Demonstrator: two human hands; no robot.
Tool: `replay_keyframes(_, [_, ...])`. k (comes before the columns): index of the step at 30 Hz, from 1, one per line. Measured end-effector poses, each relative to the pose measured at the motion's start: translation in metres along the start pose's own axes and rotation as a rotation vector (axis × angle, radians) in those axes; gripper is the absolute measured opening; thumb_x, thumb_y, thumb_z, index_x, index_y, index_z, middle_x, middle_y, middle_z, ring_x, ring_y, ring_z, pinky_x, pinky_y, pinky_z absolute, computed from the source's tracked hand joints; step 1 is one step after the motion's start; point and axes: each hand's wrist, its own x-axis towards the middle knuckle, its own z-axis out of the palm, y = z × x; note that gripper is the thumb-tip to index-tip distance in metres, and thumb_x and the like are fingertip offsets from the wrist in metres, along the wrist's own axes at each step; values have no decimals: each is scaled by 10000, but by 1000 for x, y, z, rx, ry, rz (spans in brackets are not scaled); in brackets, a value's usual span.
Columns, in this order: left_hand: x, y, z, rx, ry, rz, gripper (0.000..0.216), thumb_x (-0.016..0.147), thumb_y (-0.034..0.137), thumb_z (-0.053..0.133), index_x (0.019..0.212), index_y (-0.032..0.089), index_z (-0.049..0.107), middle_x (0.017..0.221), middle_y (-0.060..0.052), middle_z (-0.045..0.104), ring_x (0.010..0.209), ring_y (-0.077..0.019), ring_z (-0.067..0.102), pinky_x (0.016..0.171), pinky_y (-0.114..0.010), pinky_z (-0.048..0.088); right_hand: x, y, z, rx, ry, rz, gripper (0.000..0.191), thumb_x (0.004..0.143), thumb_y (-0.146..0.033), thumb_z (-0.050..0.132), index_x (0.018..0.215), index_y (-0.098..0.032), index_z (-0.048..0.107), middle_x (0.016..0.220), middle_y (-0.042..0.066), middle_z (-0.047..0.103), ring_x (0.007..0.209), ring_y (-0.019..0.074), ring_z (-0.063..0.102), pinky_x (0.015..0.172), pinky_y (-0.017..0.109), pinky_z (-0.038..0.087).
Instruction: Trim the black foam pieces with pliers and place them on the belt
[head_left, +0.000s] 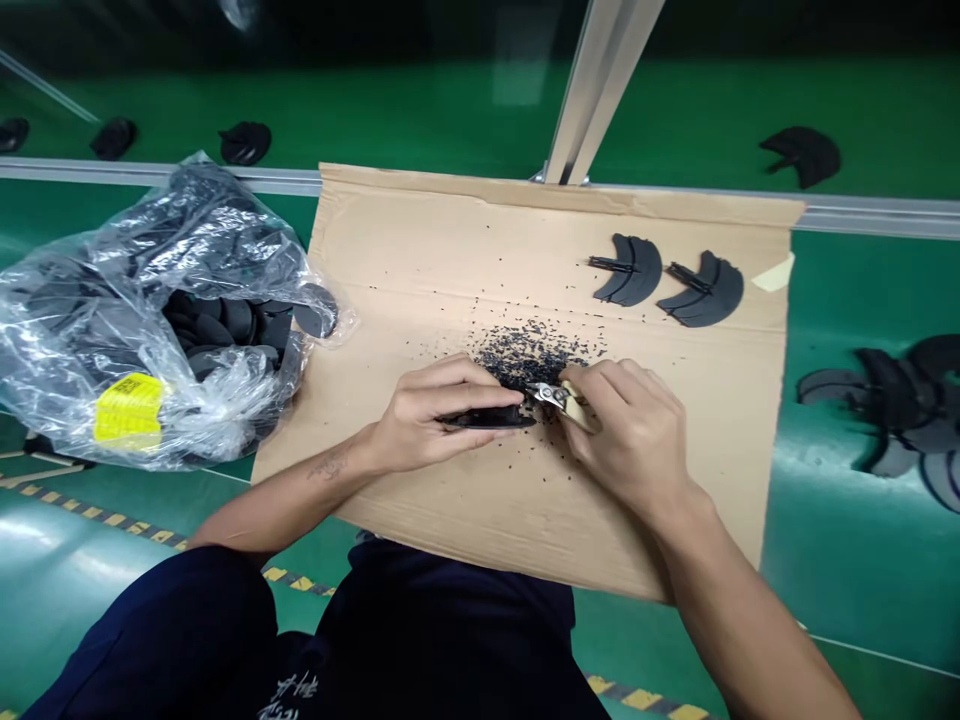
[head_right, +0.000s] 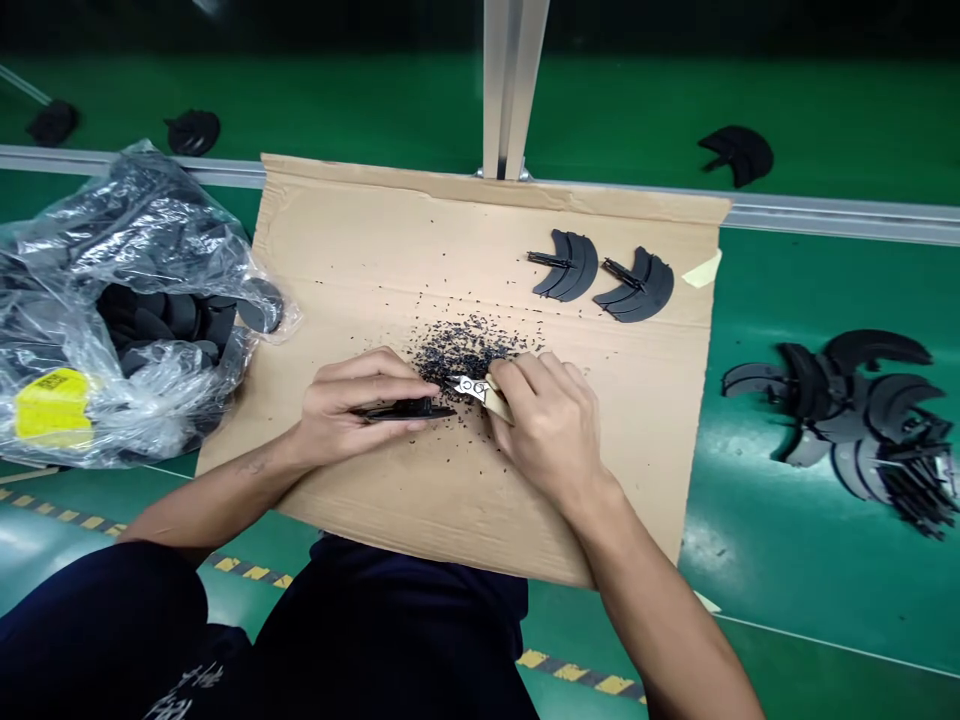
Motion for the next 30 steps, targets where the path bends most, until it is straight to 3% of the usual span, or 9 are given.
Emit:
replay_keyframes(4, [0,0,2,109,-48,9,313,884,184,747,1195,198,716,946,-58,733,862,-135,664,747,-267,556,2,-5,-1,-169,-23,-72,220,893,-76,521,1034,-168,662,812,87,681,773,240,539,640,377,361])
replay_keyframes(7, [-1,-1,3,257,-28,31,245,892,198,741,1137,204,729,939,-47,740,874,-146,660,783,-294,543,1,-5,0,-151,-19,-58,203,891,-84,540,1024,-174,663,804,78,687,757,232,548,636,371,361])
replay_keyframes(10, [0,0,0,313,63,1,230,868,254,780,1089,207,737,957,-39,758,865,-146,664,788,-297,531,1,-3,1,107,-24,63,123,906,-151,590,1001,-179,663,838,78,698,754,223,592,644,357,424])
replay_keyframes(13, [1,0,-2,139,165,-96,239,848,280,802,1055,185,731,941,-43,760,816,-128,673,707,-250,539,4,-4,-1,457,-40,184,104,903,-220,673,1004,-200,663,859,52,706,744,196,637,647,323,490])
replay_keyframes(15, [1,0,-2,19,190,-139,224,832,275,817,1006,172,720,923,-51,757,843,-140,691,741,-257,568,6,-7,-2,600,-22,200,138,896,-245,708,1022,-209,665,879,45,714,747,183,655,638,306,507])
replay_keyframes(19, [-1,-3,0,17,94,-44,124,877,220,759,960,155,694,936,-74,747,909,-158,711,824,-282,595,3,-12,-2,595,55,28,111,901,-176,684,1007,-192,655,844,58,709,726,177,646,645,316,506])
replay_keyframes(24, [-7,-9,0,344,-104,75,288,938,107,599,1212,158,669,1085,-105,718,1006,-179,693,864,-316,607,-2,-13,-4,340,95,-231,129,905,-93,596,1004,-161,642,748,60,689,640,176,573,566,333,408])
replay_keyframes(28, [-7,-11,-1,292,-138,16,327,935,68,554,1216,177,680,1117,-98,710,1040,-175,688,879,-312,609,1,-11,-10,627,57,-113,145,898,-111,632,1011,-202,633,794,39,691,680,160,618,615,319,476])
replay_keyframes(30, [-5,-10,-2,171,-102,-25,302,934,75,576,1193,170,697,1090,-96,721,1021,-161,698,873,-283,605,3,-7,-12,635,64,-17,160,894,-112,641,1017,-214,637,828,45,695,712,166,635,641,323,497])
